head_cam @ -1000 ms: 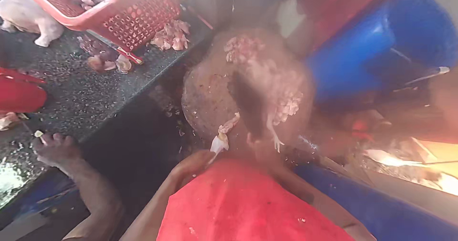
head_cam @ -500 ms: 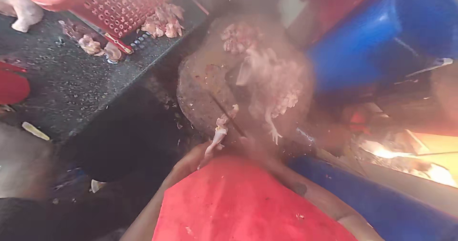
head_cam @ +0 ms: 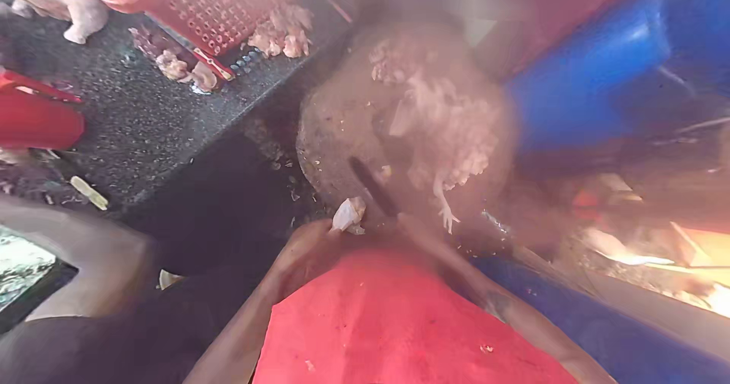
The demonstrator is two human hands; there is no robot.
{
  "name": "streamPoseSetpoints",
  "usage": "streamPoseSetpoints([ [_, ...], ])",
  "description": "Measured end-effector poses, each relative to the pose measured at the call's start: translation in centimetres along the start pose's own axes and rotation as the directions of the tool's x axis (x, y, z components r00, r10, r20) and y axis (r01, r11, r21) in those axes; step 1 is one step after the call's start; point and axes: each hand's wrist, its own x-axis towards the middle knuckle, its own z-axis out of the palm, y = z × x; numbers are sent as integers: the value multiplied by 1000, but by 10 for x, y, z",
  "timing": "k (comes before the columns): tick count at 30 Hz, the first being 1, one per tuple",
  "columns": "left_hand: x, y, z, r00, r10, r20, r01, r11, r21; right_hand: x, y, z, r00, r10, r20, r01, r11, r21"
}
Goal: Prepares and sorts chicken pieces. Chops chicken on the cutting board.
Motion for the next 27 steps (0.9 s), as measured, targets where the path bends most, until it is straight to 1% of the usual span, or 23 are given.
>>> streamPoseSetpoints([
  [2,-3,6,-11,996,87,-5,-87,996,-8,-9,-6,-13,985,12,-174,-8,1000,23],
  [3,3,13,-17,990,139,-9,-139,990,5,-12,-13,-24,963,-45,-267,55,998,32],
  [4,15,21,-22,985,173,-15,-172,985,24,-19,-26,-35,929,-133,-346,162,985,56],
  [5,29,28,-24,982,186,-22,-185,981,60,-28,-42,-42,873,-248,-421,314,945,94],
  [6,43,35,-24,984,176,-32,-172,978,117,-40,-61,-44,791,-371,-486,482,868,122],
  [8,62,46,-26,991,121,-53,-106,969,224,-60,-96,-40,605,-554,-573,736,663,136],
  [9,67,49,-28,992,108,-63,-87,960,266,-60,-101,-32,512,-606,-608,804,588,90],
  [10,70,50,-30,992,110,-65,-86,951,296,-54,-95,-21,451,-644,-618,818,575,-1],
  [11,72,48,-31,990,125,-63,-99,945,313,-45,-75,-9,473,-657,-588,771,631,-85],
  [12,72,46,-33,988,139,-61,-112,940,323,-35,-51,1,599,-614,-514,640,753,-153],
  [13,72,43,-34,987,148,-56,-122,940,317,-26,-32,5,792,-468,-391,445,882,-154],
  [14,70,42,-36,989,140,-42,-122,949,289,-16,-21,5,938,-246,-244,226,968,-104],
  [15,68,39,-37,990,137,-27,-127,963,237,-6,-11,4,978,-98,-182,85,993,-77],
  [16,65,36,-38,989,146,-32,-138,976,169,-3,-7,0,982,-46,-181,36,998,-61],
  [18,59,33,-27,983,179,-51,-181,983,-29,-15,-14,-11,958,-120,-262,114,993,-38],
  [19,60,36,-19,980,192,-54,-198,967,-162,-26,-26,-19,925,-206,-320,209,978,-26],
  [20,64,40,-9,979,199,-45,-203,933,-297,-37,-42,-28,863,-322,-390,346,938,-10],
  [22,73,45,15,986,167,0,-141,832,-537,-57,-80,-32,676,-530,-512,642,765,55],
  [23,76,48,23,990,141,9,-108,797,-595,-64,-96,-29,578,-593,-560,747,661,71],
  [24,78,53,28,993,118,2,-91,778,-621,-64,-105,-23,490,-629,-603,812,581,54],
  [25,79,56,30,994,107,-8,-89,772,-629,-58,-103,-12,423,-639,-642,837,547,6],
  [26,78,57,32,995,103,-14,-89,775,-625,-45,-88,3,412,-637,-652,817,574,-45],
  [27,77,57,32,994,107,-12,-92,790,-607,-31,-64,18,482,-625,-614,738,667,-99],
])
